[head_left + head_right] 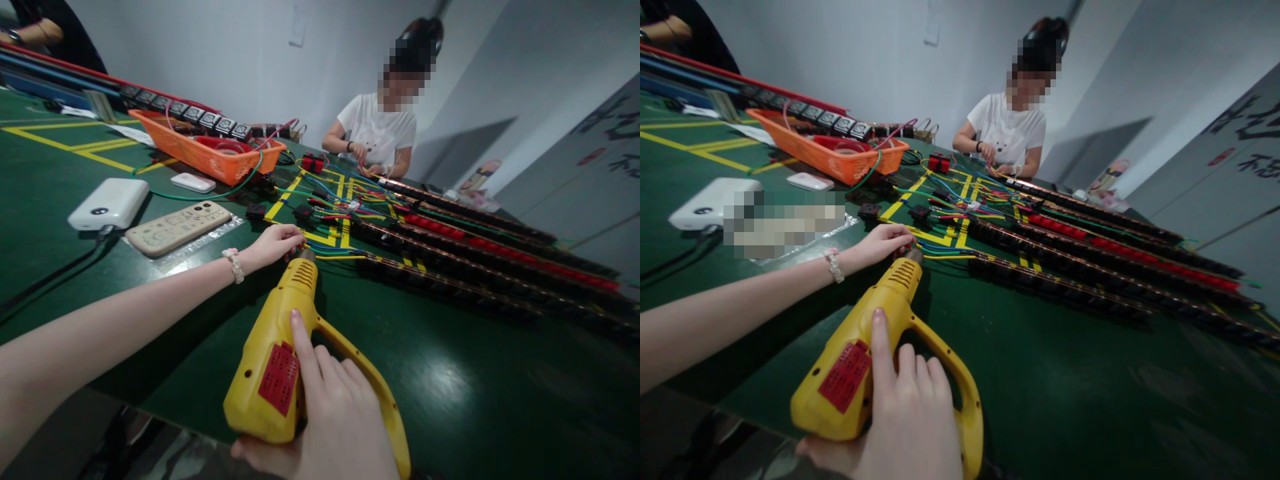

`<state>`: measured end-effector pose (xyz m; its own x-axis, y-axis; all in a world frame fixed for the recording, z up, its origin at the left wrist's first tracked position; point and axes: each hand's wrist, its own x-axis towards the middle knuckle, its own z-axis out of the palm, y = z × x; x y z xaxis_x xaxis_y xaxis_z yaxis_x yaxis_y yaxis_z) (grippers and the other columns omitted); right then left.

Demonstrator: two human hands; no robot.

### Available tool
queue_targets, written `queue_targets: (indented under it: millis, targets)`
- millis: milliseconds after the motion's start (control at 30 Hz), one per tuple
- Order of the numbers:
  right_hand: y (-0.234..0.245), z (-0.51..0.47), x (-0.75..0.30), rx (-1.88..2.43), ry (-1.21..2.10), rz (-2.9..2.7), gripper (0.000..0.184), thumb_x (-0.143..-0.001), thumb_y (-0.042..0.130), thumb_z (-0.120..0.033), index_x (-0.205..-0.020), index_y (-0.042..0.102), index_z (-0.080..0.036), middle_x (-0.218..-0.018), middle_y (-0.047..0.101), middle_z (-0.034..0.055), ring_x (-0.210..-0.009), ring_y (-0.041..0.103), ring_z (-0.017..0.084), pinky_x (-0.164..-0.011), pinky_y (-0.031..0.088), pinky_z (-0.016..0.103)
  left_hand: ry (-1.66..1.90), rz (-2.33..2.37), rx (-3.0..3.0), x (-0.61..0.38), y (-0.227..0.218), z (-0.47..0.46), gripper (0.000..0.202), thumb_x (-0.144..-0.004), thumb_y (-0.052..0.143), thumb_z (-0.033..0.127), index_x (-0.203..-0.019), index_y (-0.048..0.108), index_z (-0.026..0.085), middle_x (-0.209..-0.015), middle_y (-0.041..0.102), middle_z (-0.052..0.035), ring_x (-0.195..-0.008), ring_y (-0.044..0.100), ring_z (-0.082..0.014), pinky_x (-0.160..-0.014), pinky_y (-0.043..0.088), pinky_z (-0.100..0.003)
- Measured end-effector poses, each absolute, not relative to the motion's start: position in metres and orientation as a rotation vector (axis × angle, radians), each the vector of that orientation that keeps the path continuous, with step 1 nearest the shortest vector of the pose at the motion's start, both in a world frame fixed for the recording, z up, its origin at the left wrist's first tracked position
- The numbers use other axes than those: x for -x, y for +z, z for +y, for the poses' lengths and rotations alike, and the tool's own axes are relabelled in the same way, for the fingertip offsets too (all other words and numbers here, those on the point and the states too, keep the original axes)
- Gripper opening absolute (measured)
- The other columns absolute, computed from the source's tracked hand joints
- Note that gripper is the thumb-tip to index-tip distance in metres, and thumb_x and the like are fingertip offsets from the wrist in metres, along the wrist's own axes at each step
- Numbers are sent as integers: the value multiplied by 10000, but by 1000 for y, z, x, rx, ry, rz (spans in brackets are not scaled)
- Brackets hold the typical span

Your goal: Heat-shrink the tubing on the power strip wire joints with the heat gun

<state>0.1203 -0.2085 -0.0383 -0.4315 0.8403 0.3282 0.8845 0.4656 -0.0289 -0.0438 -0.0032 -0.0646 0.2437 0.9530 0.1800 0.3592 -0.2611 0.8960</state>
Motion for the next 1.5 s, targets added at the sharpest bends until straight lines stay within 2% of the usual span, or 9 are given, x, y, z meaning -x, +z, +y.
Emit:
queue_targets:
  millis: [133, 233, 500, 633, 767, 933, 1033, 1267, 1500]
  targets:
    - [-36, -207, -116, 1494, -85, -2450, 1187, -473, 441, -871, -1410, 194, -186, -809, 544, 50, -705, 534, 136, -682, 430, 274, 1042, 1217, -1823, 45, -66, 0, 379, -799, 463, 429, -885, 601, 87, -720, 554, -32, -591, 461, -35, -517, 344, -116]
    - [-35, -207, -114, 1509, -46, -2444, 1187, -465, 457, -866, -1409, 201, -194, -823, 544, 51, -721, 534, 140, -702, 434, 287, 1045, 1217, -1836, 45, -66, 2, 369, -808, 441, 410, -867, 601, 84, -727, 554, -31, -616, 459, -40, -550, 347, -124]
    - [-35, -210, -115, 1491, -116, -2445, 1168, -537, 351, -879, -1437, 39, -203, -840, 550, 51, -703, 544, 148, -676, 434, 290, 1044, 1234, -1832, 45, -68, 2, 361, -804, 431, 408, -870, 601, 96, -696, 536, -21, -584, 437, -39, -527, 327, -125]
    - [-33, -210, -116, 1512, -86, -2464, 1151, -551, 332, -877, -1438, 21, -212, -873, 554, 56, -712, 541, 143, -675, 436, 282, 1030, 1251, -1829, 47, -68, 0, 361, -803, 432, 415, -860, 604, 102, -672, 524, -17, -560, 427, -37, -510, 321, -126]
    - [-32, -210, -121, 1522, -42, -2479, 1193, -511, 380, -880, -1437, 34, -212, -894, 562, 60, -734, 545, 150, -694, 446, 288, 1038, 1221, -1808, 47, -66, -4, 356, -809, 431, 408, -853, 597, 96, -663, 515, -20, -550, 427, -33, -488, 319, -116]
    - [-30, -213, -133, 1574, 8, -2451, 1208, -448, 467, -866, -1426, 63, -284, -939, 569, 17, -750, 548, 139, -705, 466, 296, 1009, 1212, -1727, 45, -63, -8, 332, -821, 424, 385, -866, 575, 92, -616, 481, -13, -495, 433, -32, -451, 356, -116]
    - [-30, -215, -142, 1583, -45, -2431, 1183, -460, 473, -859, -1422, 121, -266, -954, 576, 17, -739, 553, 129, -691, 469, 280, 1027, 1198, -1704, 45, -62, -10, 317, -826, 421, 372, -852, 568, 93, -612, 472, -9, -482, 437, -30, -438, 362, -116]
    - [-31, -218, -168, 1558, -127, -2377, 1206, -456, 531, -820, -1425, 110, -238, -885, 592, -6, -698, 559, 109, -646, 455, 239, 1018, 1197, -1699, 46, -64, -9, 333, -822, 437, 389, -864, 574, 88, -601, 481, -11, -477, 434, -23, -436, 354, -103]
    - [-40, -220, -184, 1702, -229, -2271, 1228, -409, 634, -745, -1416, 179, -209, -899, 582, 33, -700, 533, 129, -658, 442, 254, 968, 1181, -1708, 45, -57, -15, 298, -821, 432, 332, -863, 581, 78, -622, 501, -22, -516, 452, -32, -456, 356, -104]
